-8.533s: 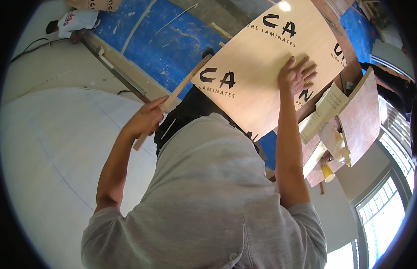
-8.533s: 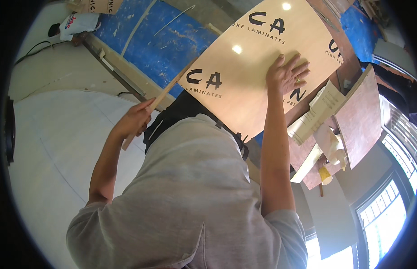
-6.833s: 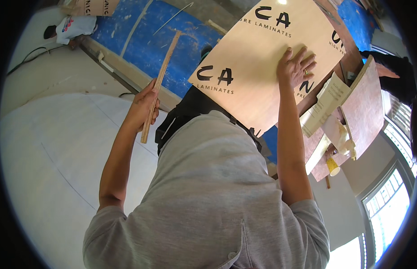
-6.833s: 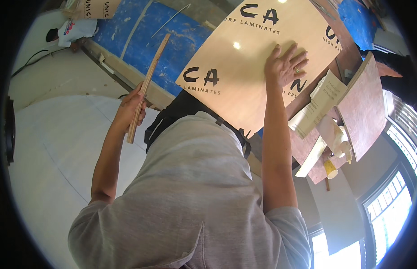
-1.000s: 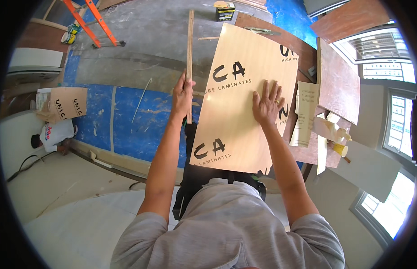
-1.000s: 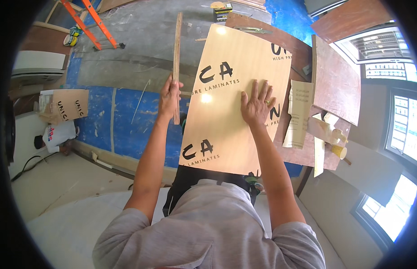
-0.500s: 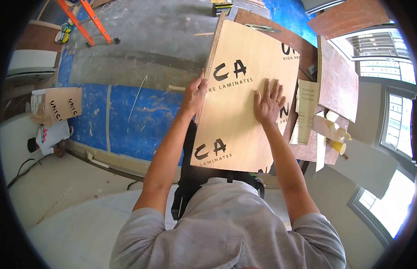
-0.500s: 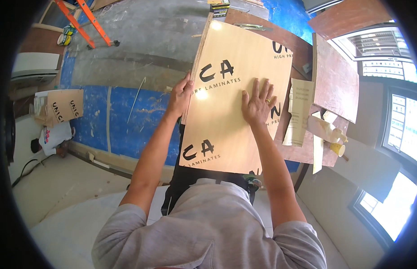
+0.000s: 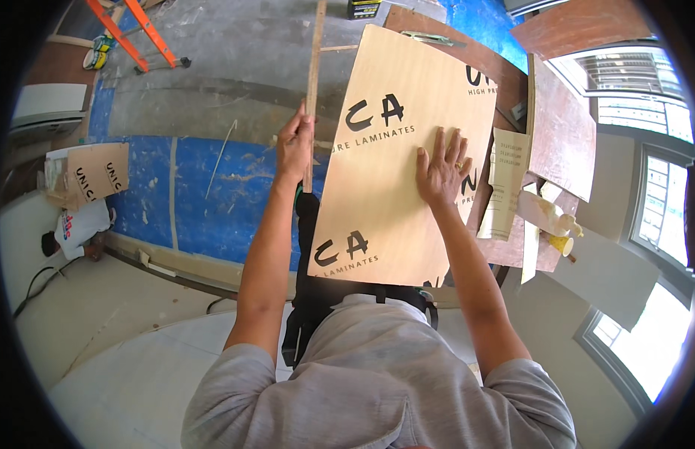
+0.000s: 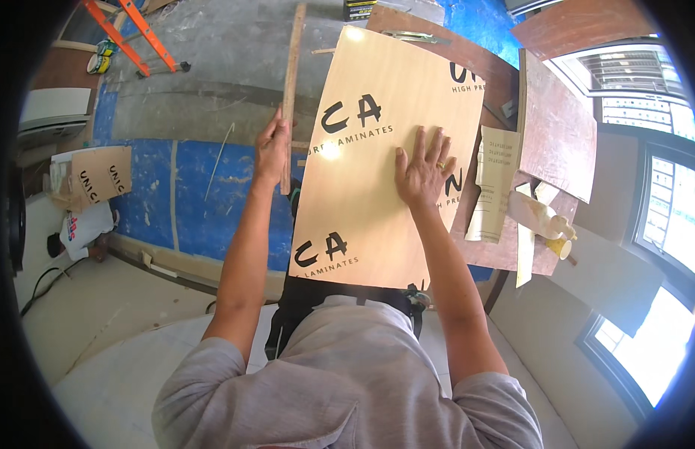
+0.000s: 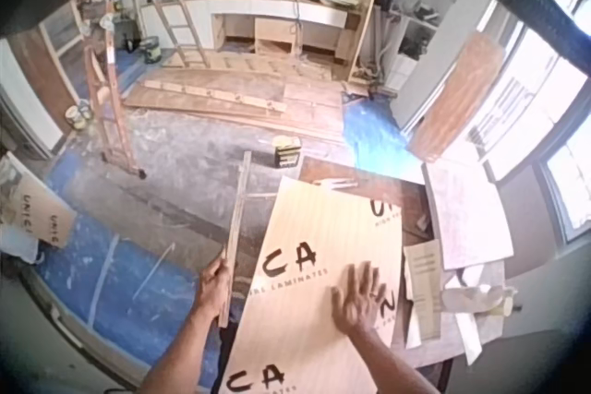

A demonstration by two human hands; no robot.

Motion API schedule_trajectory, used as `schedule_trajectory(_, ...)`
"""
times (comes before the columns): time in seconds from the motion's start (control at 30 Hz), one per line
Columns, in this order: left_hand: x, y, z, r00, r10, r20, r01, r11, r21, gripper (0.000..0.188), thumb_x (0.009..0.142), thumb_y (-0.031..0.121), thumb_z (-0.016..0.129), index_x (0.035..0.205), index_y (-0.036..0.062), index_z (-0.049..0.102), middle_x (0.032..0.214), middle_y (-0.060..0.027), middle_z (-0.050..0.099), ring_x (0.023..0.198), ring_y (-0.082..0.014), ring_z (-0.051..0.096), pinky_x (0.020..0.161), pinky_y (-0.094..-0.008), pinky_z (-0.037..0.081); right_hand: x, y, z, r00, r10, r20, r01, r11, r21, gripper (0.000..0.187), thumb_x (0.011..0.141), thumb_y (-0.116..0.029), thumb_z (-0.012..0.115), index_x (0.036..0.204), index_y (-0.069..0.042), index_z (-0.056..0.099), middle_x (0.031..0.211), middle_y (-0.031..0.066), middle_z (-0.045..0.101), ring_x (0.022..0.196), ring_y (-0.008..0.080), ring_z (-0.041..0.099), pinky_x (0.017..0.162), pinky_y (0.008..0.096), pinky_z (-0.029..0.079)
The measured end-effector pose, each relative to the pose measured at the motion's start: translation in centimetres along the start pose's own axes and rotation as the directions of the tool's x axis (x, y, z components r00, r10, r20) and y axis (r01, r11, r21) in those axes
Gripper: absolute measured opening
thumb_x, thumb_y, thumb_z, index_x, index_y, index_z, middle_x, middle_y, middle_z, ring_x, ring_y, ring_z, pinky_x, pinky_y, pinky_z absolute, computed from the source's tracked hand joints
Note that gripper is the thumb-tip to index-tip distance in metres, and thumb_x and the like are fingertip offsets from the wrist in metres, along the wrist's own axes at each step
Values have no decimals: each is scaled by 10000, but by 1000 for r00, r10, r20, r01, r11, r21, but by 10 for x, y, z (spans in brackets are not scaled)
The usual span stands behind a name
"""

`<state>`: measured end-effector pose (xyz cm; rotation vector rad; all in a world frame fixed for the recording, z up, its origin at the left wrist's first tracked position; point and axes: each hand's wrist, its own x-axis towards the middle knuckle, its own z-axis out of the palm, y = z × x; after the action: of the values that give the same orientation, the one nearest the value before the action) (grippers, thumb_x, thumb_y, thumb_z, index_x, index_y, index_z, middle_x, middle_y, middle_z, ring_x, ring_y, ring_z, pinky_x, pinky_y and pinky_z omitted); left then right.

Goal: The person applies a laminate sheet to a wooden board by applying glue to the edges, positioning the sheet, and rubbing a wooden block across the surface to secure the adhesion.

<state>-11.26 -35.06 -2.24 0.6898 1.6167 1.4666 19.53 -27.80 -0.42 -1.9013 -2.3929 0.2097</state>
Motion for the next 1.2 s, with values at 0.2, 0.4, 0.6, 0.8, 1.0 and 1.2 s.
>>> schedule_trajectory(0.2, -16, 13, 8, 966, 8, 258, -104, 926, 364, 495, 1091, 246, 573, 1534, 40, 497, 1128, -110, 683, 1029, -185, 618, 961, -319, 508, -1, 2, 7, 1000, 13, -3, -13, 1000, -11, 749, 1058, -611, 337, 1655, -160, 293, 1726, 233, 143, 1598, 443, 84, 1209, 694, 90)
schedule_trajectory(0.4, 18, 27, 12, 996, -87, 29, 82, 987, 137, 484, 1092, 268, 549, 1541, 91, 516, 1211, -87, 714, 928, -138, 615, 877, -307, 531, -1, 1, 3, 1000, 20, 18, -19, 1000, -11, 743, 1062, -600, 338, 1652, -150, 297, 1727, 240, 125, 1599, 443, 73, 1211, 694, 91)
schedule_trajectory(0.6, 34, 13, 48, 910, 406, 78, -406, 840, 360, 418, 1042, 236, 637, 1412, 43, 633, 1018, -61, 739, 880, -186, 662, 801, -343, 544, 1, 2, 5, 1000, 14, 4, -14, 1000, -22, 747, 1061, -604, 340, 1658, -159, 287, 1727, 236, 130, 1599, 442, 75, 1214, 692, 89)
schedule_trajectory(0.8, 34, 25, 18, 986, -31, 165, 0, 983, 186, 488, 1078, 253, 601, 1509, 36, 532, 1091, -76, 734, 874, -97, 594, 803, -271, 519, -1, 4, 7, 1000, 9, -16, -10, 999, -33, 752, 1058, -606, 347, 1645, -138, 315, 1718, 245, 158, 1593, 445, 108, 1209, 690, 107)
schedule_trajectory(1.0, -46, 21, -59, 994, -87, 71, 60, 948, 314, 512, 1120, 302, 508, 1576, 75, 457, 1296, -108, 701, 1085, -152, 648, 922, -309, 532, -4, 6, 8, 1000, -7, -30, 6, 1000, -21, 768, 1055, -620, 327, 1642, -124, 315, 1709, 247, 182, 1587, 458, 116, 1211, 686, 112)
schedule_trajectory(1.2, -135, -1, -75, 996, -60, 63, 45, 976, 214, 486, 1127, 239, 478, 1573, 47, 451, 1321, -120, 694, 1106, -154, 647, 927, -315, 535, -1, 4, 8, 1000, 6, -5, -6, 1000, -12, 790, 1045, -642, 312, 1648, -132, 295, 1714, 246, 157, 1592, 448, 97, 1208, 692, 98)
